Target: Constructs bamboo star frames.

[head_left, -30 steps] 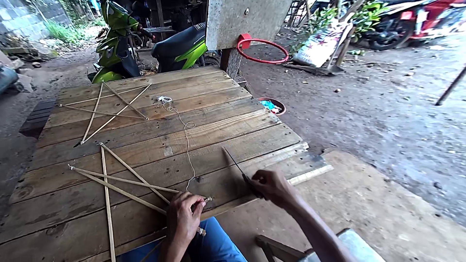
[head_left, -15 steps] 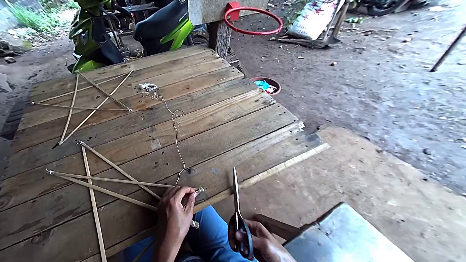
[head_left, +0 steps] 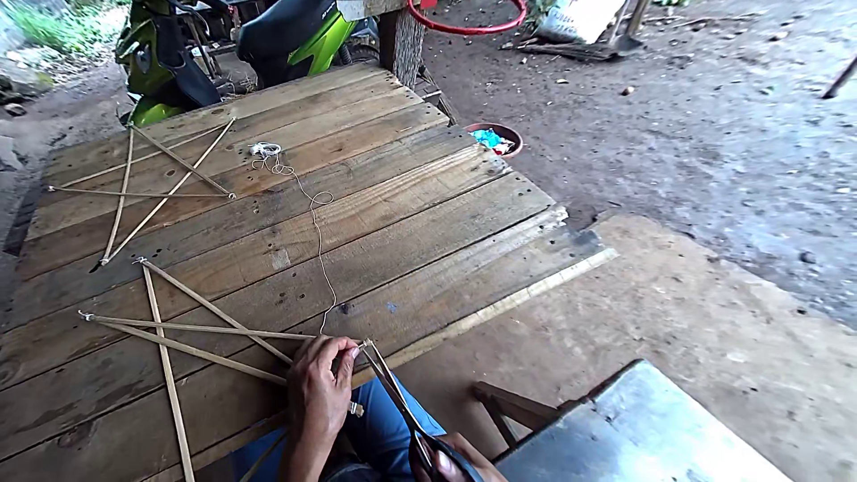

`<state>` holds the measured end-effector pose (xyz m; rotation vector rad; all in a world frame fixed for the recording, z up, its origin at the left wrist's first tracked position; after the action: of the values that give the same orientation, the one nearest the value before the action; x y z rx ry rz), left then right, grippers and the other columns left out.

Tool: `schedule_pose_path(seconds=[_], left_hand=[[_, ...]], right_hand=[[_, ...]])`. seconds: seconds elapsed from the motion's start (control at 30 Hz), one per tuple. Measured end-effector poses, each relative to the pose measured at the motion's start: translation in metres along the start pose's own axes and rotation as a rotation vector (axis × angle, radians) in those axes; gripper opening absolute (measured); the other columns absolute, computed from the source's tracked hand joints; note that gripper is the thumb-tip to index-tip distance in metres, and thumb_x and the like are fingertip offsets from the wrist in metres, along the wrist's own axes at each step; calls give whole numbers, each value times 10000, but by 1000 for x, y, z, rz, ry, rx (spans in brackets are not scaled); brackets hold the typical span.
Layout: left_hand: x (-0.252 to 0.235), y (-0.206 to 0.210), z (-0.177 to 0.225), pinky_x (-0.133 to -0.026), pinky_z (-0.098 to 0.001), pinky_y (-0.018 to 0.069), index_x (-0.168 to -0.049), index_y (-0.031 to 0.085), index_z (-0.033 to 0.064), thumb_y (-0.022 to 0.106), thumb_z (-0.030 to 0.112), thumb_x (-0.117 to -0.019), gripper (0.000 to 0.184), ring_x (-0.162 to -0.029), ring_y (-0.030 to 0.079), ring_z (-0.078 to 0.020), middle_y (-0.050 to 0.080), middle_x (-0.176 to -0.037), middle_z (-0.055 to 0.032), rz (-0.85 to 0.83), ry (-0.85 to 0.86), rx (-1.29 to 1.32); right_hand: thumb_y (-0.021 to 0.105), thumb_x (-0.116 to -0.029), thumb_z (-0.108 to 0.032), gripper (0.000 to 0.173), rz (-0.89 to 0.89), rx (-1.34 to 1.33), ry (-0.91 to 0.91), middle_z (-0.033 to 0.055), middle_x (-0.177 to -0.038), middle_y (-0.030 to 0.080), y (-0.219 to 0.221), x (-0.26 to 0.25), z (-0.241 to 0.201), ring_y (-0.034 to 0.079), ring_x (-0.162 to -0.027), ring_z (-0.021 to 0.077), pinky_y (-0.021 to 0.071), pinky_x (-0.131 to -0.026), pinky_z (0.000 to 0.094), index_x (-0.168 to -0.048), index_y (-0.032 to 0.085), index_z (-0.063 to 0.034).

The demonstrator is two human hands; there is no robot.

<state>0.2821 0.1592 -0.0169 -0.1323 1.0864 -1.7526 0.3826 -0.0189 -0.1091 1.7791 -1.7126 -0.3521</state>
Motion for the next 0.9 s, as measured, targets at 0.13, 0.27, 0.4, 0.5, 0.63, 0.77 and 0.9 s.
schedule_pose_path(seconds=[0.13,0.27,0.4,0.5,0.63,0.77,0.9], left_hand=[[0,0,0,-812,-330,554,-893,772,78,679,163,-896,126,-862,698,-163,733,-864,-35,15,10,-10],[0,1,-1,-809,-316,550,-890,771,78,678,169,-894,131,-859,694,-162,730,-861,-30,23,15,-12],[0,1,-2,-807,-308,546,-889,771,75,677,164,-894,130,-852,691,-159,726,-850,-34,24,14,-3],[1,1,-1,-797,-316,550,-888,768,69,674,172,-899,140,-844,692,-166,725,-849,-39,30,25,2],[1,3,-2,-792,-317,547,-885,767,68,671,182,-900,149,-843,689,-170,723,-849,-40,34,38,4],[1,3,-1,-806,-315,546,-892,764,74,655,178,-911,152,-852,689,-168,724,-855,-35,26,47,-9],[1,5,0,-807,-317,544,-894,763,79,645,175,-917,154,-851,688,-175,723,-848,-31,22,60,-14]], right_hand=[[657,-916,-614,424,-3,-12,17,-115,-721,655,2,-3,2,550,-584,-46,435,-538,138,-841,715,-201],[659,-916,-610,422,15,-14,8,-116,-710,656,2,-4,1,551,-575,-50,437,-537,133,-832,720,-201],[655,-921,-602,426,25,-12,-7,-115,-696,656,3,-9,-2,544,-561,-55,424,-520,128,-828,722,-192],[661,-900,-626,437,51,13,-10,-117,-694,659,4,-14,-5,548,-560,-55,427,-518,129,-817,718,-201],[671,-898,-622,441,50,16,-11,-115,-668,647,5,-22,-7,539,-543,-53,424,-510,126,-809,716,-193],[680,-894,-617,448,73,-13,7,-100,-648,642,9,-27,-10,535,-525,-43,412,-491,128,-791,710,-182],[673,-893,-632,465,78,-56,12,-95,-639,634,12,-31,-11,532,-510,-43,407,-477,124,-794,703,-178]])
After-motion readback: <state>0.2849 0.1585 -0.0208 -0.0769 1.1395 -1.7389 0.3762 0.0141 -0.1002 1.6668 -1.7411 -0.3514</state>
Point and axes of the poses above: each hand's wrist, its own x-axis away from the middle knuckle, its own y-axis out of the palm, z = x × y, the point moved 6 cm from there along -x, towards the middle knuckle
